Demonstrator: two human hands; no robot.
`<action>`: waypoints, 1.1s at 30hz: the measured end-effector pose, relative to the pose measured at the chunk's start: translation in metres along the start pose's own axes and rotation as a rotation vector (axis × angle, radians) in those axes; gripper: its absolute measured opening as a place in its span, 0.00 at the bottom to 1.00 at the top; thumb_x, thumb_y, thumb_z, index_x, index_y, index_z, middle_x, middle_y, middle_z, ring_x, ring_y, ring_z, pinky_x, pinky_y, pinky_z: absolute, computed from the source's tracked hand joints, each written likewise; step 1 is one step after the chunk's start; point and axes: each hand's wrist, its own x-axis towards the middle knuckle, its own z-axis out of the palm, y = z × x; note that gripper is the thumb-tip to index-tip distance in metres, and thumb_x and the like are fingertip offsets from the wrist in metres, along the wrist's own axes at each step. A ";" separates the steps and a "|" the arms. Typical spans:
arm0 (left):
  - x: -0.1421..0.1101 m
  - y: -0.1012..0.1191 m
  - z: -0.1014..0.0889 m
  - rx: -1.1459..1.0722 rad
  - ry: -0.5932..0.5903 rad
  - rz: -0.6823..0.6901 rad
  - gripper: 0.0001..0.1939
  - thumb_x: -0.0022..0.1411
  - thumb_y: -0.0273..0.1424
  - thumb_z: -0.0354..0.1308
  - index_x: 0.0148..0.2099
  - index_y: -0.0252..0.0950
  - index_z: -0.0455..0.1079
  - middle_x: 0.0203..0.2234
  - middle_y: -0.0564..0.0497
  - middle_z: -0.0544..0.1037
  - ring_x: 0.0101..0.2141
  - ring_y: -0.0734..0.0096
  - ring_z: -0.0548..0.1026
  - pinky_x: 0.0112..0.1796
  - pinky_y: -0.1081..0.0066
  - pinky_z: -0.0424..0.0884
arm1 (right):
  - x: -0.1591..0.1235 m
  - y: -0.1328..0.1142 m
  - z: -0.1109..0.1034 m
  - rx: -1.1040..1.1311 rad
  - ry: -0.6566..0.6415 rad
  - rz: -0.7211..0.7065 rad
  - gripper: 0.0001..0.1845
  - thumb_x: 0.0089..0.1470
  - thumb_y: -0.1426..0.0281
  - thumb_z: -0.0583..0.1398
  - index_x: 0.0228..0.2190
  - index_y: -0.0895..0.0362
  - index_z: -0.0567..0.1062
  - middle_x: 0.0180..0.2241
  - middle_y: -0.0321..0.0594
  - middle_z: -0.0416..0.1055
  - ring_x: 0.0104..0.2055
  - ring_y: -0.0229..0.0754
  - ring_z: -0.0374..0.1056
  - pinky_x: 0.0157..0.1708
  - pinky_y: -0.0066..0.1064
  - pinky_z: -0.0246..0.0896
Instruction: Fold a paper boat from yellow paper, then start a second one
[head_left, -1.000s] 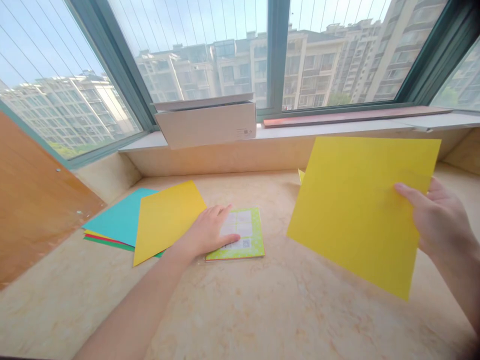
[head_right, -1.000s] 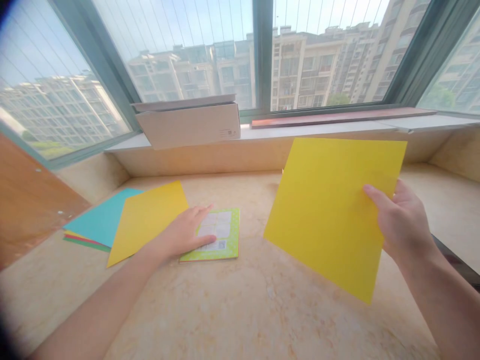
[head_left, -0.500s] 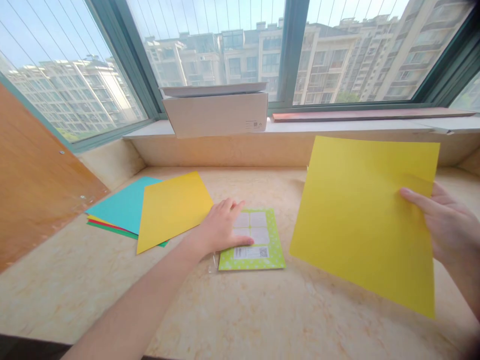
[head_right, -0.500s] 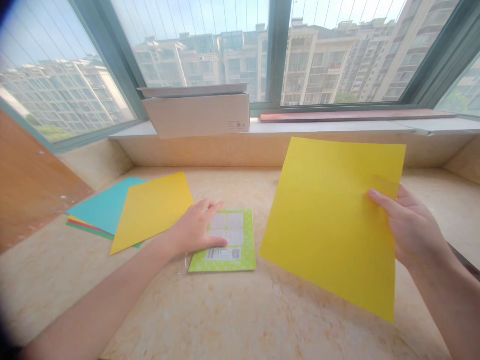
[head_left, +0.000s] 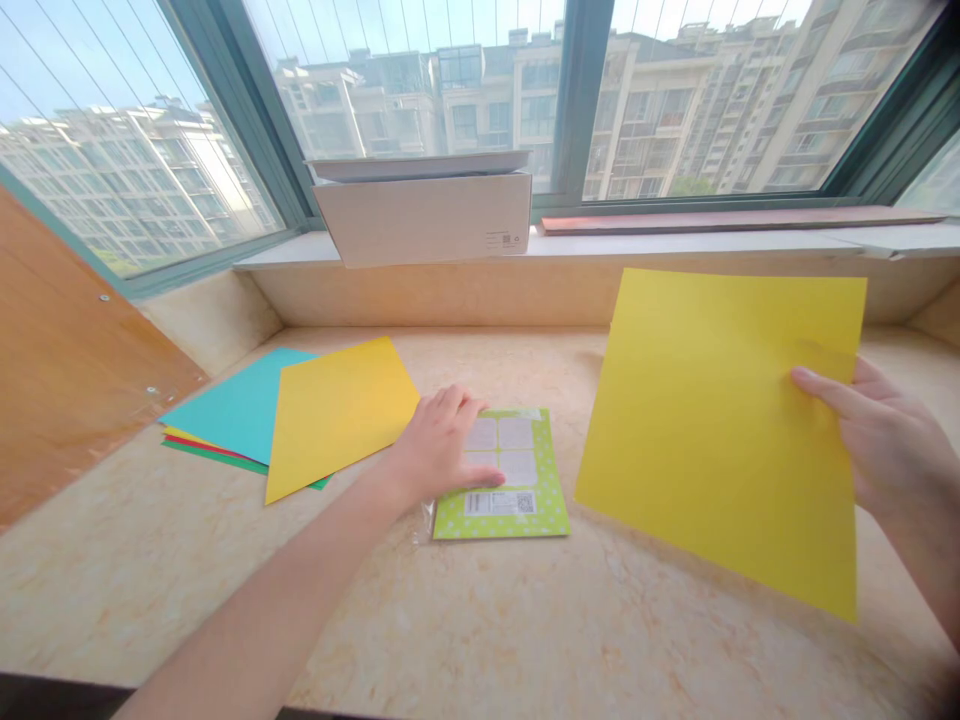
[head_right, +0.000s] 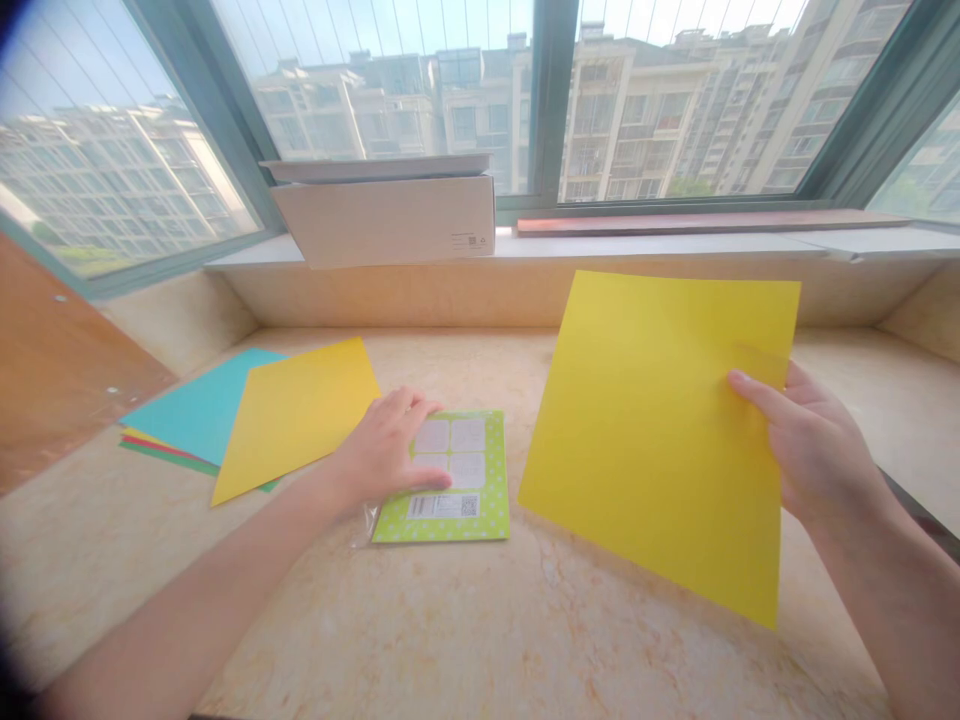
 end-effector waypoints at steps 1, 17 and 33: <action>0.000 0.000 0.000 -0.003 -0.001 -0.003 0.45 0.47 0.58 0.68 0.57 0.34 0.65 0.50 0.41 0.68 0.50 0.49 0.67 0.53 0.53 0.63 | 0.000 0.000 0.000 0.001 0.003 0.002 0.16 0.44 0.68 0.70 0.39 0.47 0.81 0.49 0.48 0.77 0.39 0.52 0.78 0.31 0.39 0.74; -0.001 -0.003 0.004 -0.099 0.000 0.003 0.41 0.48 0.57 0.67 0.57 0.40 0.60 0.53 0.42 0.67 0.54 0.47 0.66 0.54 0.52 0.63 | -0.002 -0.001 0.003 -0.004 0.013 0.001 0.18 0.44 0.68 0.70 0.40 0.47 0.81 0.47 0.47 0.78 0.38 0.53 0.78 0.31 0.40 0.75; -0.001 -0.002 0.001 -0.116 -0.027 -0.003 0.41 0.49 0.56 0.67 0.57 0.39 0.60 0.53 0.41 0.68 0.54 0.47 0.67 0.55 0.52 0.62 | -0.001 0.001 0.002 -0.032 0.032 0.027 0.20 0.43 0.67 0.70 0.42 0.45 0.80 0.48 0.46 0.78 0.35 0.51 0.78 0.28 0.38 0.74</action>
